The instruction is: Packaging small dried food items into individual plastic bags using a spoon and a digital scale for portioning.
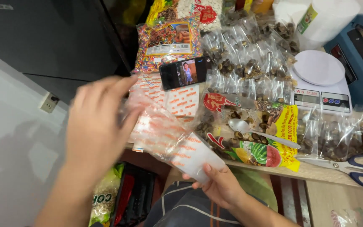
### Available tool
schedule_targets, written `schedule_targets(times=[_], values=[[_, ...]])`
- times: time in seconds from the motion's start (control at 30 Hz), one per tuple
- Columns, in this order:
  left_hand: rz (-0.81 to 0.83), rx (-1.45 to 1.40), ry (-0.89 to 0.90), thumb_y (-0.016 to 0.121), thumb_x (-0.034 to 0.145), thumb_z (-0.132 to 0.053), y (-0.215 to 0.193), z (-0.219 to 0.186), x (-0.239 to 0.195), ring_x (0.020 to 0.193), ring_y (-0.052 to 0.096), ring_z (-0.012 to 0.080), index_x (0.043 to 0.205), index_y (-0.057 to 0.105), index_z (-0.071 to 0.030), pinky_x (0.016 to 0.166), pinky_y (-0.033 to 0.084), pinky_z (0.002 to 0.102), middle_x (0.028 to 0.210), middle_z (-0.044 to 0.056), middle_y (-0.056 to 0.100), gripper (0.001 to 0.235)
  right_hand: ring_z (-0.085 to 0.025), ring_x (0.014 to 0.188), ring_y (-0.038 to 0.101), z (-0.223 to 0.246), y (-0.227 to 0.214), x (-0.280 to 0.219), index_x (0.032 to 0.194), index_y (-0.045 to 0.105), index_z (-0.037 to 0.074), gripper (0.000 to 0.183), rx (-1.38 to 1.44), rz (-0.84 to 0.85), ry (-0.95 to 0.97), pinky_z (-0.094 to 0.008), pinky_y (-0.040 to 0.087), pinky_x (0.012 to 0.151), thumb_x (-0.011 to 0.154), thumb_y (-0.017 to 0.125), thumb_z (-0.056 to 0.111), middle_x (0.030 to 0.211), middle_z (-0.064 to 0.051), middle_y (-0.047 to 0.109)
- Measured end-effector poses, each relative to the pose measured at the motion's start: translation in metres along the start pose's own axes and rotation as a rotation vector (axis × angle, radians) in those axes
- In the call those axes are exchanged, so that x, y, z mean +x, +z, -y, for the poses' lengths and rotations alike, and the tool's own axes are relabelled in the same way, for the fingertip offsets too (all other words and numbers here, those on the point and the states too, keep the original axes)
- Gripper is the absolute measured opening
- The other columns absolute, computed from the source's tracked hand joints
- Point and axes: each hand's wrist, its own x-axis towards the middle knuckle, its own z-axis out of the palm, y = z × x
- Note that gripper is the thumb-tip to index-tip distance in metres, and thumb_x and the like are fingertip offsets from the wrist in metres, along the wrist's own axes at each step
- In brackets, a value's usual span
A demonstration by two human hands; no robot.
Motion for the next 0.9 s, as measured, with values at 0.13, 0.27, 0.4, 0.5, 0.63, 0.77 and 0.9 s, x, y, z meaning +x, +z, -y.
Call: schedule_targets(times=[0.13,0.27,0.4,0.5,0.63,0.77,0.9], values=[[-0.109,0.049,0.465,0.055,0.100,-0.024,0.021,-0.027,-0.023,0.113,0.061,0.0260,0.105,0.066,-0.008,0.098,0.035,0.046,0.114,0.005,0.068,0.020,-0.038,0.094,0.070,-0.003,-0.002,0.003,0.135,0.048,-0.011,0.058,-0.030,-0.035,-0.011,-0.031,0.063,0.061,0.088,0.062,0.022,0.122,-0.028,0.063],[0.089,-0.453,0.200,0.044,0.100,-0.038,0.058,-0.033,-0.063,0.123,0.060,0.0313,0.127,0.056,-0.003,0.109,0.041,0.045,0.130,0.014,0.063,0.046,-0.039,0.092,0.070,-0.005,0.000,0.004,0.130,0.051,-0.012,0.056,-0.045,-0.012,-0.040,-0.032,0.063,0.061,0.088,0.063,0.023,0.115,-0.032,0.065],[-0.004,-1.329,-0.477,0.055,0.091,-0.051,0.112,-0.043,-0.103,0.107,0.064,0.0191,0.137,0.049,0.000,0.088,0.051,0.028,0.133,0.016,0.062,0.069,-0.044,0.088,0.073,-0.007,0.012,0.009,0.131,0.050,-0.002,0.056,-0.186,-0.142,-0.104,-0.038,0.062,0.061,0.083,0.068,0.021,0.114,-0.026,0.067],[-0.134,-1.699,-0.856,0.063,0.087,-0.031,0.147,-0.048,-0.120,0.099,0.064,0.0184,0.133,0.051,0.004,0.083,0.051,0.028,0.125,0.018,0.064,0.059,-0.043,0.089,0.074,-0.007,0.019,0.013,0.127,0.049,0.001,0.050,-0.336,-0.195,-0.137,-0.043,0.065,0.066,0.085,0.066,0.022,0.110,-0.022,0.066],[-0.243,-1.848,-1.219,0.063,0.093,-0.016,0.171,-0.045,-0.130,0.054,0.051,0.0098,0.098,0.066,-0.004,0.047,0.041,0.022,0.071,0.005,0.062,0.014,-0.027,0.092,0.075,0.002,0.028,0.014,0.129,0.044,0.001,0.051,-0.641,-0.038,-0.152,-0.041,0.068,0.069,0.091,0.058,0.033,0.105,-0.019,0.069],[-0.337,-1.859,-1.292,0.060,0.089,-0.016,0.151,-0.041,-0.116,0.086,0.068,0.0279,0.125,0.060,0.002,0.066,0.056,0.038,0.108,0.022,0.071,0.040,-0.014,0.106,0.054,0.018,0.017,0.013,0.138,0.043,0.005,0.056,-1.027,-0.004,-0.306,-0.026,0.045,0.091,0.093,0.056,0.035,0.124,-0.008,0.055],[-0.305,-1.812,-1.288,0.064,0.089,-0.012,0.163,-0.025,-0.129,0.089,0.067,0.0227,0.108,0.065,0.003,0.076,0.052,0.033,0.101,0.017,0.071,0.024,-0.020,0.111,0.053,0.034,0.020,0.019,0.144,0.035,0.009,0.061,-0.985,0.010,-0.343,-0.033,0.045,0.095,0.093,0.055,0.037,0.120,-0.010,0.053]])
